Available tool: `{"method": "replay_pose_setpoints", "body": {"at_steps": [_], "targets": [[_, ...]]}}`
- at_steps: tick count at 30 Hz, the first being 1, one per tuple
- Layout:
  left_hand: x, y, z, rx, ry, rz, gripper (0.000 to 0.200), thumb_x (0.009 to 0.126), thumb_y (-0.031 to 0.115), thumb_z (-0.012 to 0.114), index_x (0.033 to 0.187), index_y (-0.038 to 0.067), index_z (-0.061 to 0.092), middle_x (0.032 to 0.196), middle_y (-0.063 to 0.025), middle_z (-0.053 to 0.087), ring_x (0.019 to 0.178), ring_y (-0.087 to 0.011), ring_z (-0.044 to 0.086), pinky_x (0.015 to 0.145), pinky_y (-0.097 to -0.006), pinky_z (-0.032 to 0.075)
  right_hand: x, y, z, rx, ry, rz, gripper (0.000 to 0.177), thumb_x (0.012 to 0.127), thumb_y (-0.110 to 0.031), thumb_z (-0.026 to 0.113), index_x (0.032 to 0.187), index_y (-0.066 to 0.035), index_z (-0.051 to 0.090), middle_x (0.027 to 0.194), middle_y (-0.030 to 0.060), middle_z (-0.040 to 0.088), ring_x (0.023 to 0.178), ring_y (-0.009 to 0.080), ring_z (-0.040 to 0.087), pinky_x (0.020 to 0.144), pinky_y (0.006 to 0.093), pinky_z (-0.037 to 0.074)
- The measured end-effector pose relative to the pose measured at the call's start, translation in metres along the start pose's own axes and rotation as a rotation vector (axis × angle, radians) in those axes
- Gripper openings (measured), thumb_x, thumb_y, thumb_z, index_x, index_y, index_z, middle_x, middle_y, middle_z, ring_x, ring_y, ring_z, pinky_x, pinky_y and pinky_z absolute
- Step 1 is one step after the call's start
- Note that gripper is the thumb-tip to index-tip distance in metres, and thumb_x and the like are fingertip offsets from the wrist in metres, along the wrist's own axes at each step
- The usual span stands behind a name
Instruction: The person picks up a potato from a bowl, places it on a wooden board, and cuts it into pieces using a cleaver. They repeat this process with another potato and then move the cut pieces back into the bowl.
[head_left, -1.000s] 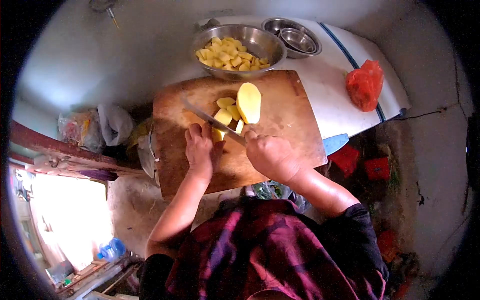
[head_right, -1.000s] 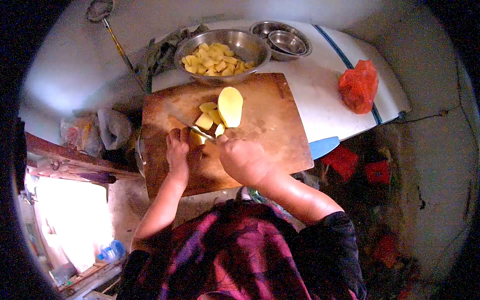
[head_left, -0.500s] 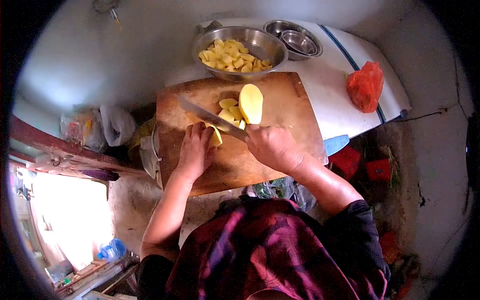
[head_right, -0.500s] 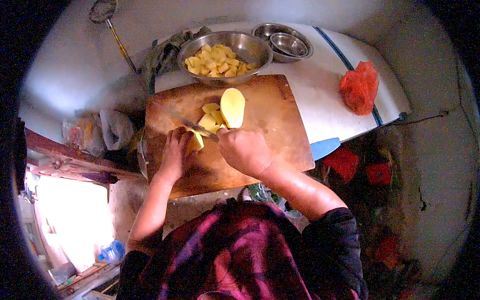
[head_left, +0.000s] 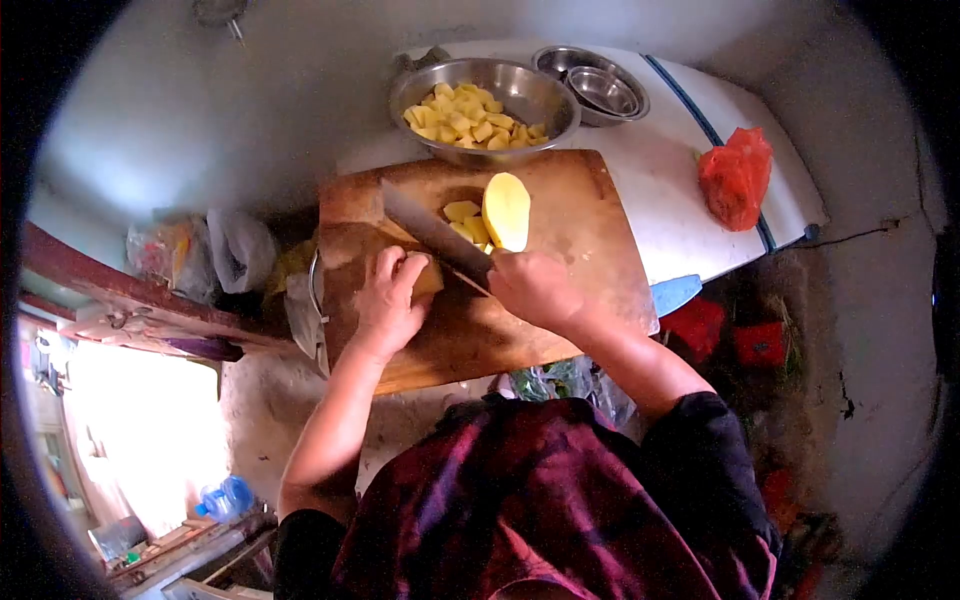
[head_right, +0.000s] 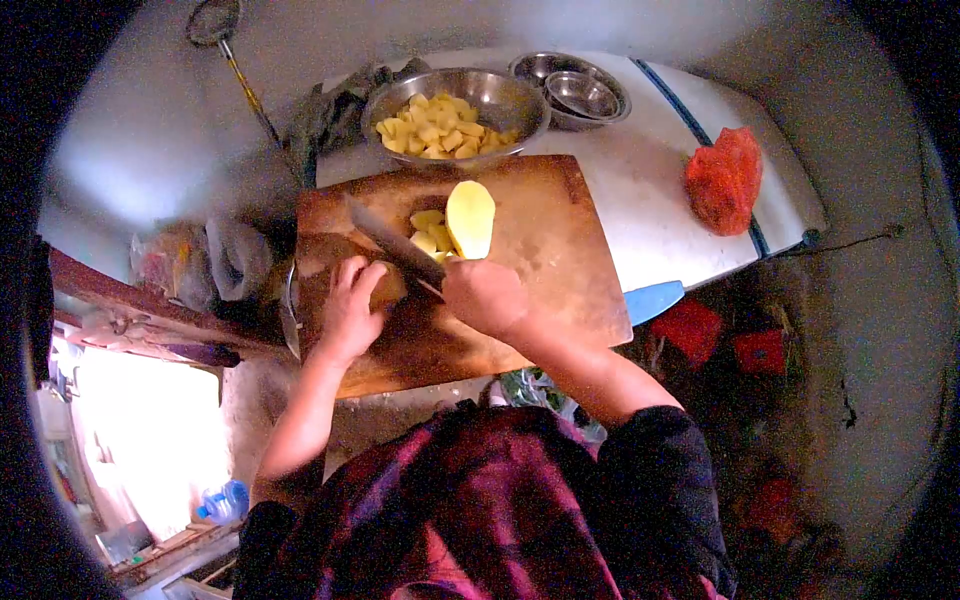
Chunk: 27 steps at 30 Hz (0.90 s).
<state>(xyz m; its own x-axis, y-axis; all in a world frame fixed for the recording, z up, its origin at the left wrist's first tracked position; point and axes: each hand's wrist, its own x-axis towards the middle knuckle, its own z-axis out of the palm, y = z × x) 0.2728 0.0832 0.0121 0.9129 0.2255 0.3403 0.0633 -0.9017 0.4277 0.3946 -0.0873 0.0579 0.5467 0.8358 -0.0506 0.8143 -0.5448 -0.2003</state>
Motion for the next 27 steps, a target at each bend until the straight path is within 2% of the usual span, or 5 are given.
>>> {"method": "replay_pose_setpoints", "body": {"at_steps": [3,13,16,23,27], "targets": [[-0.001,0.002,0.012,0.049,0.088,0.0,0.056,0.059,0.007,0.072,0.109,0.008,0.049,0.108,-0.0158,0.043,0.1,-0.0357,0.043,0.082,-0.0434,0.042,-0.016,0.004,-0.015,0.147,0.12,-0.024,0.016,0.081,-0.017,0.045,0.085,-0.003,0.049,0.064,0.0153,0.06,0.058,0.033,0.061,0.051,0.0448,0.049],[-0.002,0.012,0.018,0.058,0.121,-0.024,0.053,0.063,0.013,0.071,0.11,0.007,0.048,0.107,-0.0172,0.043,0.098,-0.0373,0.043,0.079,-0.0443,0.043,-0.02,-0.005,-0.031,-0.062,-0.028,-0.128,0.019,0.082,-0.017,0.043,0.084,-0.003,0.055,0.073,0.0166,0.062,0.066,0.0332,0.062,0.055,0.0437,0.05],[-0.003,0.017,0.013,0.05,0.101,-0.009,0.051,0.062,0.008,0.072,0.108,0.007,0.049,0.107,-0.0154,0.043,0.097,-0.0362,0.044,0.078,-0.0434,0.044,-0.002,-0.005,-0.03,0.127,-0.144,-0.034,0.021,0.082,-0.018,0.043,0.086,-0.002,0.056,0.075,0.0183,0.063,0.069,0.0349,0.062,0.057,0.0447,0.051],[-0.006,0.017,0.01,0.039,0.106,0.046,0.048,0.062,0.002,0.07,0.106,0.005,0.05,0.106,-0.0146,0.043,0.099,-0.0358,0.044,0.08,-0.043,0.044,-0.011,0.02,0.011,0.154,0.122,-0.067,0.018,0.081,-0.02,0.044,0.085,-0.005,0.055,0.068,0.0161,0.061,0.061,0.0342,0.061,0.053,0.0449,0.05],[-0.001,0.008,0.004,0.051,0.061,0.151,0.045,0.063,-0.002,0.064,0.106,0.002,0.05,0.11,-0.018,0.044,0.102,-0.038,0.043,0.087,-0.0426,0.041,-0.02,0.009,-0.024,0.04,0.17,-0.123,0.015,0.08,-0.018,0.045,0.081,-0.006,0.053,0.06,0.0129,0.059,0.054,0.0317,0.06,0.047,0.0437,0.049]]}}
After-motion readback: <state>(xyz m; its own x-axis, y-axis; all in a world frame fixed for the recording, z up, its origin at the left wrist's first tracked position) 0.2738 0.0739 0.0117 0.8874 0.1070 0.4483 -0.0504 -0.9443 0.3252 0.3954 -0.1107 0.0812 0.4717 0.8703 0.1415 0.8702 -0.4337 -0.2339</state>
